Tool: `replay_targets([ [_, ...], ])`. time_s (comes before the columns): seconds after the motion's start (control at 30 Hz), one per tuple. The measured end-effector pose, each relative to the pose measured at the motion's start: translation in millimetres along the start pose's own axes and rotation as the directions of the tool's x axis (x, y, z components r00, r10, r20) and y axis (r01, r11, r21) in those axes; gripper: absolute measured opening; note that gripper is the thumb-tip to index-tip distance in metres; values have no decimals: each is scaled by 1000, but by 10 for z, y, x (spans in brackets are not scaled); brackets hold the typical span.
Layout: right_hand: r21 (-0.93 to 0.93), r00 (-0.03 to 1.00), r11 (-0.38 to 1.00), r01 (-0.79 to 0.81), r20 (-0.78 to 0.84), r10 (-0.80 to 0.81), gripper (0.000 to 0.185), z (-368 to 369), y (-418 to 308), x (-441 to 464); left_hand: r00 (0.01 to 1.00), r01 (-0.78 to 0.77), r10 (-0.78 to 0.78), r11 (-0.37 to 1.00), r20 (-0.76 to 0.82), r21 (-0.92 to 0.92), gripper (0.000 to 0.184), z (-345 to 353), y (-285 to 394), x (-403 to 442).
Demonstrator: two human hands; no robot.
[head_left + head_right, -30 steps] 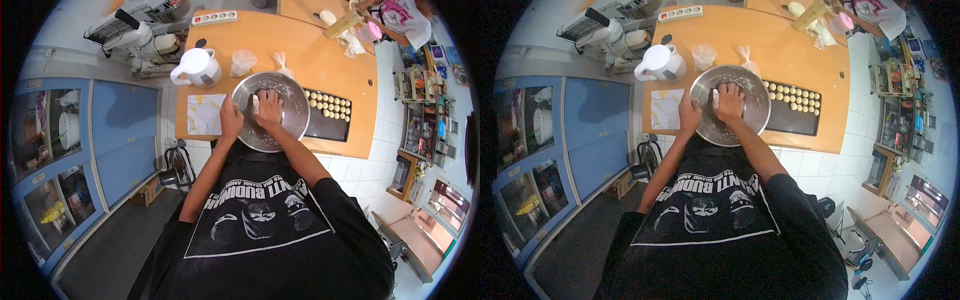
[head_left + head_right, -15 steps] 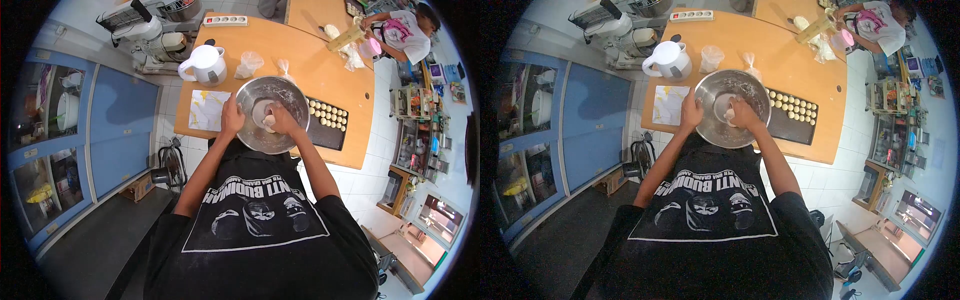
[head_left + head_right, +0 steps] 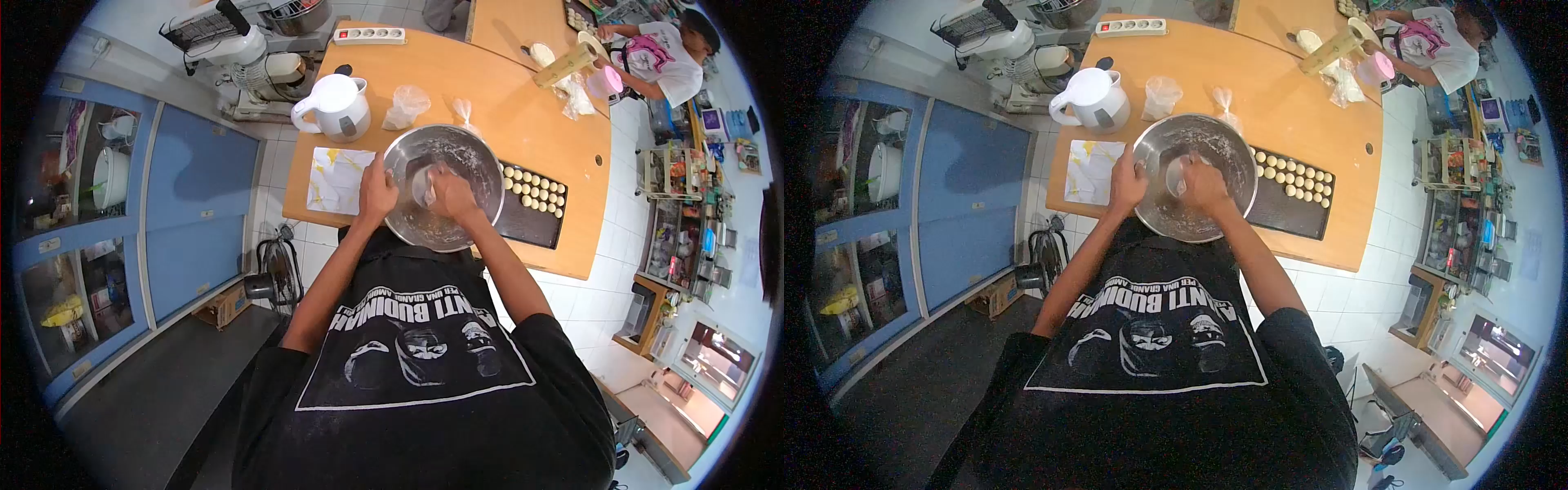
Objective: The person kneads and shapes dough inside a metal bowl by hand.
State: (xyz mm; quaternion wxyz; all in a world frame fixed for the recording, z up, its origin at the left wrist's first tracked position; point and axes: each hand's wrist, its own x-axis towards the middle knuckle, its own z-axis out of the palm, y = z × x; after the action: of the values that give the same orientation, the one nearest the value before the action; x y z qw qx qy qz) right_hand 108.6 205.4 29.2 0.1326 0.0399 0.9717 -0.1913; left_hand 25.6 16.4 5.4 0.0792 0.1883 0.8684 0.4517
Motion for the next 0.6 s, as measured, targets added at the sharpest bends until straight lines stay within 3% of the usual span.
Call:
replay_targets([
  [0.13, -67, 997, 996, -60, 39, 63, 50, 80, -60, 8, 1000, 26, -26, 1000, 15, -1, 56, -3, 13, -7],
  [0.2, -27, 991, 996, 88, -101, -90, 52, 185, -68, -31, 999, -44, 43, 999, -26, -31, 56, 33, 37, 7],
  [0.23, -26, 991, 996, 89, -97, -91, 52, 193, -80, -30, 991, -116, 112, 992, -68, -57, 55, 41, 48, 4],
  [0.3, -86, 998, 996, 35, 57, -31, 53, 194, -114, -21, 989, -125, 121, 991, -83, -47, 55, 59, 45, 21],
  [0.33, -85, 998, 996, 33, 60, -28, 53, 195, -143, -21, 986, -137, 133, 990, -97, -37, 55, 74, 35, 28],
  [0.43, -124, 998, 991, 59, 5, -59, 47, 292, -173, -19, 996, -80, 79, 996, -41, -34, 55, 76, 14, 30],
  [0.5, -77, 974, 995, 63, -210, -78, 41, 377, -159, 43, 997, -70, 68, 997, -43, -35, 55, 89, 9, 54],
  [0.6, -90, 978, 996, 12, -206, -30, 40, 397, -146, 117, 998, -53, 51, 998, -47, -42, 53, 88, 15, 12],
])
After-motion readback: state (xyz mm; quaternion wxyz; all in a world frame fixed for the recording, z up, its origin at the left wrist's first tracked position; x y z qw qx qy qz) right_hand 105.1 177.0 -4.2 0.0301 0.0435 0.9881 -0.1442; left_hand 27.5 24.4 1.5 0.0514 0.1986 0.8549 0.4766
